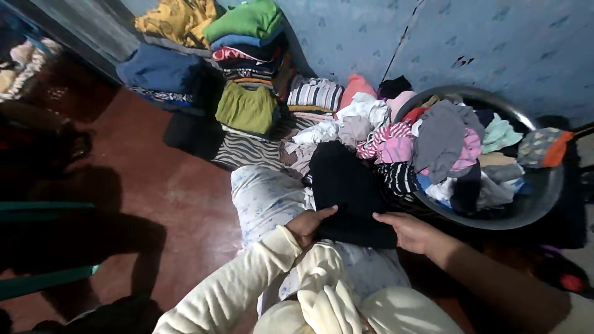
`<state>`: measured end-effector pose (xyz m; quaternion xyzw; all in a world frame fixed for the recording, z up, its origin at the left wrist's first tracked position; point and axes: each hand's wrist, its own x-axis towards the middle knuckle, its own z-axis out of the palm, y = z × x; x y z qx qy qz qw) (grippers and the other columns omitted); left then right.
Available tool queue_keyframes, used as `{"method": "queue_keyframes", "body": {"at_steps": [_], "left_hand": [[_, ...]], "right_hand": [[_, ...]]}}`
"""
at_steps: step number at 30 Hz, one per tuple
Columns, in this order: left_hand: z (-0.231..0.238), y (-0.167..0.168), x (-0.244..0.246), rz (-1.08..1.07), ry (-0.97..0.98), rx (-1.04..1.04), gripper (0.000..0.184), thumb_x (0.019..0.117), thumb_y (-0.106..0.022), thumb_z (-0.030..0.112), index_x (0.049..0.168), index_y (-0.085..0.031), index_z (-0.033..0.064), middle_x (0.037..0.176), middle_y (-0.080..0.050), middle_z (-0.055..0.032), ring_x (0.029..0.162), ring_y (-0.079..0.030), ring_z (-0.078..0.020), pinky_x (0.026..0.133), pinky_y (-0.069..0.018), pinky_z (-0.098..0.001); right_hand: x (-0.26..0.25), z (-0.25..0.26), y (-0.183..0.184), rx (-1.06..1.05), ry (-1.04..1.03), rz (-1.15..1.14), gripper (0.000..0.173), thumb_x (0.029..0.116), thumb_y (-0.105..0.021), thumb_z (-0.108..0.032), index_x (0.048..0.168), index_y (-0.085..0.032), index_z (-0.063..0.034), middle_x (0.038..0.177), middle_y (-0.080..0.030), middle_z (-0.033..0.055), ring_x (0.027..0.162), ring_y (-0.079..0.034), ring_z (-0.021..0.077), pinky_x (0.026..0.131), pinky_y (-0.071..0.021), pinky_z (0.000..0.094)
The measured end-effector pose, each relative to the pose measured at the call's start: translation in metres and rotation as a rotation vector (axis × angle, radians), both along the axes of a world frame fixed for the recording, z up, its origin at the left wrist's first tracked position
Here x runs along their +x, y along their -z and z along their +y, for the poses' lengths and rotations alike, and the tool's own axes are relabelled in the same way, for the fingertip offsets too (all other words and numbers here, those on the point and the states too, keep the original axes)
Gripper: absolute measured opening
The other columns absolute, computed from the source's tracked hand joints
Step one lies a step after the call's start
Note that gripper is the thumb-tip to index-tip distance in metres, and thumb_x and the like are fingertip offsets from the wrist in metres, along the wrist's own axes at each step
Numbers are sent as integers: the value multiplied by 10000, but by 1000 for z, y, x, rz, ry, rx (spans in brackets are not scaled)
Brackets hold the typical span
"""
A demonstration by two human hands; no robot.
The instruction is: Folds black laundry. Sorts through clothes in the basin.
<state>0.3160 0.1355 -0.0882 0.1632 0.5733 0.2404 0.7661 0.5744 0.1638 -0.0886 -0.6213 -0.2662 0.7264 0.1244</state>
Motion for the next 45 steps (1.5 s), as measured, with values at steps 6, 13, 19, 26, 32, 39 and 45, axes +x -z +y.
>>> {"method": "queue_keyframes", "body": {"at_steps": [6, 13, 19, 26, 32, 39, 45], "left_hand": [[-15, -17, -4, -3, -21, 55, 346, 1050, -567, 290, 1209, -627, -12, 1042, -723, -109, 949, -711, -190, 854, -595, -368], [-8, -20, -1, -18, 149, -34, 374, 1017, -624, 292, 1264, -612, 12, 1107, -710, -106, 1007, -699, -192, 894, -583, -377], [-3, -14, 9, 187, 307, 135, 408, 960, -715, 237, 1266, -596, -4, 1107, -695, -122, 990, -689, -182, 897, -574, -376], [-13, -16, 13, 49, 116, 292, 231, 997, -646, 156, 1161, -622, -5, 976, -722, -83, 880, -712, -153, 818, -606, -346], [1, -11, 16, -52, 132, 42, 391, 1027, -591, 342, 1278, -605, 43, 1107, -708, -94, 1014, -694, -192, 894, -581, -397], [-7, -25, 17, 13, 205, 234, 349, 956, -706, 138, 1253, -589, -3, 1070, -720, -91, 968, -711, -162, 893, -595, -357], [-23, -44, 2, 30, 410, 375, 263, 1003, -651, 217, 1192, -650, 33, 1057, -723, -15, 982, -689, -67, 933, -572, -302]], "right_hand": [[6, -1, -3, 405, -150, -56, 320, 923, -739, -76, 1220, -646, -2, 1137, -716, 84, 1049, -691, 131, 942, -579, 312], [0, -4, -8, 91, 60, 130, 427, 1015, -609, -100, 1420, -486, -44, 1254, -669, 116, 1118, -681, 210, 942, -588, 411], [4, -2, -12, 63, -25, 92, 363, 1005, -641, -130, 1335, -544, -13, 1185, -698, 116, 1064, -702, 203, 927, -594, 402], [3, -6, -11, 243, -65, 47, 336, 994, -663, -128, 1297, -586, -4, 1171, -710, 103, 1053, -708, 180, 926, -599, 364], [-5, -5, -13, 37, -40, 97, 355, 1026, -622, -181, 1328, -545, -11, 1161, -713, 126, 1037, -720, 230, 897, -612, 412], [8, -4, -24, 245, -145, 102, 284, 971, -690, -118, 1222, -621, -3, 1123, -729, 76, 1043, -706, 146, 948, -586, 334], [20, -14, -36, 313, -327, 82, 221, 881, -762, -60, 1090, -700, -25, 1028, -749, 21, 983, -707, 81, 924, -585, 277]]}}
